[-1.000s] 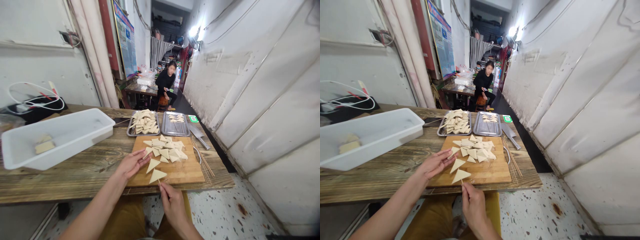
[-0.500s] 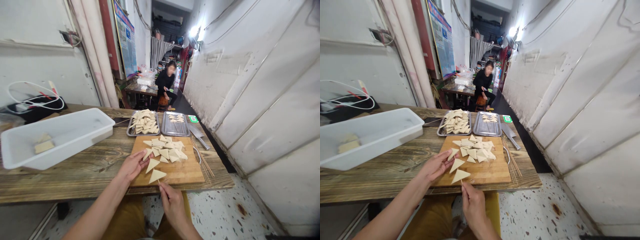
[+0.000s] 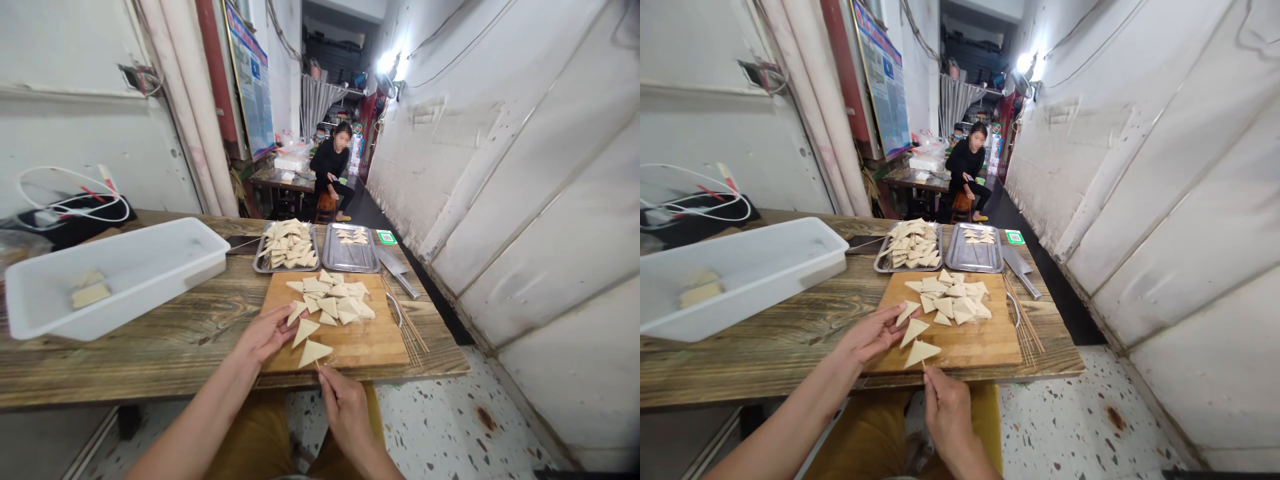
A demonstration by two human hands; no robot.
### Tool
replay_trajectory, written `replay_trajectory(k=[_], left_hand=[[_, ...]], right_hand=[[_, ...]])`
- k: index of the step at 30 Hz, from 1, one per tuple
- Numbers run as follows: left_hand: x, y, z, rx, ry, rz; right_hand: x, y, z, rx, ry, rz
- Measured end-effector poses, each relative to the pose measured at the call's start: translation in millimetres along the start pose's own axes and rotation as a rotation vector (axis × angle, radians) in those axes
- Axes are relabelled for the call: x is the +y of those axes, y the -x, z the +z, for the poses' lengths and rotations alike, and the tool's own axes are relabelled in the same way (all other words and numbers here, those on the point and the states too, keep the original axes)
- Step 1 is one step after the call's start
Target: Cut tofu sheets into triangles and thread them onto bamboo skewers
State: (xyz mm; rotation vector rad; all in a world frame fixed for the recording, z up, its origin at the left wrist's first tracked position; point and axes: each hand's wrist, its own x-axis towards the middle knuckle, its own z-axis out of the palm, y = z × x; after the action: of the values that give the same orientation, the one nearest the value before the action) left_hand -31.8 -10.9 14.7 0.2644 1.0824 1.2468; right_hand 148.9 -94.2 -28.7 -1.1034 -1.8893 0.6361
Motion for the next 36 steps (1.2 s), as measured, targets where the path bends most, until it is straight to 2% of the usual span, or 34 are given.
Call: replay_trajectory(k=[12, 17, 21, 24, 27, 31, 34, 36], left_hand=[[-7.6, 0.7, 2.7, -0.002, -0.046, 0.001], [-4.7, 5.4, 0.9, -0.071, -0.045, 0.095], [1.7, 9.6, -2.1, -0.05, -0.075, 0.145], [2.0, 12.1, -5.6, -0.054, -0.147, 0.173], [-1.0, 11.2, -15.5, 0.019, -0.345, 0.342], [-4.3, 0.0, -39.4, 0.259, -0.749, 0.619], [-7.3, -11.7, -56.5, 0.302, -0.878, 0.711], [-10.2, -18.1, -64.4, 0.301, -0.912, 0.728]], right_hand=[[2.8, -3.4, 3.8, 0.019, 0.039, -0.013], [3.9, -5.4, 0.6, -0.009, 0.066, 0.044], [5.1, -2.6, -5.6, -0.058, 0.09, 0.094], [7.9, 0.3, -9.5, 0.005, 0.05, 0.079], [11.3, -4.1, -19.3, 0.072, 0.062, 0.047], [14.3, -33.6, -49.8, 0.125, 0.223, -0.025], [21.0, -77.8, -75.4, 0.096, 0.447, -0.004], [32.2, -117.1, -85.4, 0.016, 0.634, 0.122]])
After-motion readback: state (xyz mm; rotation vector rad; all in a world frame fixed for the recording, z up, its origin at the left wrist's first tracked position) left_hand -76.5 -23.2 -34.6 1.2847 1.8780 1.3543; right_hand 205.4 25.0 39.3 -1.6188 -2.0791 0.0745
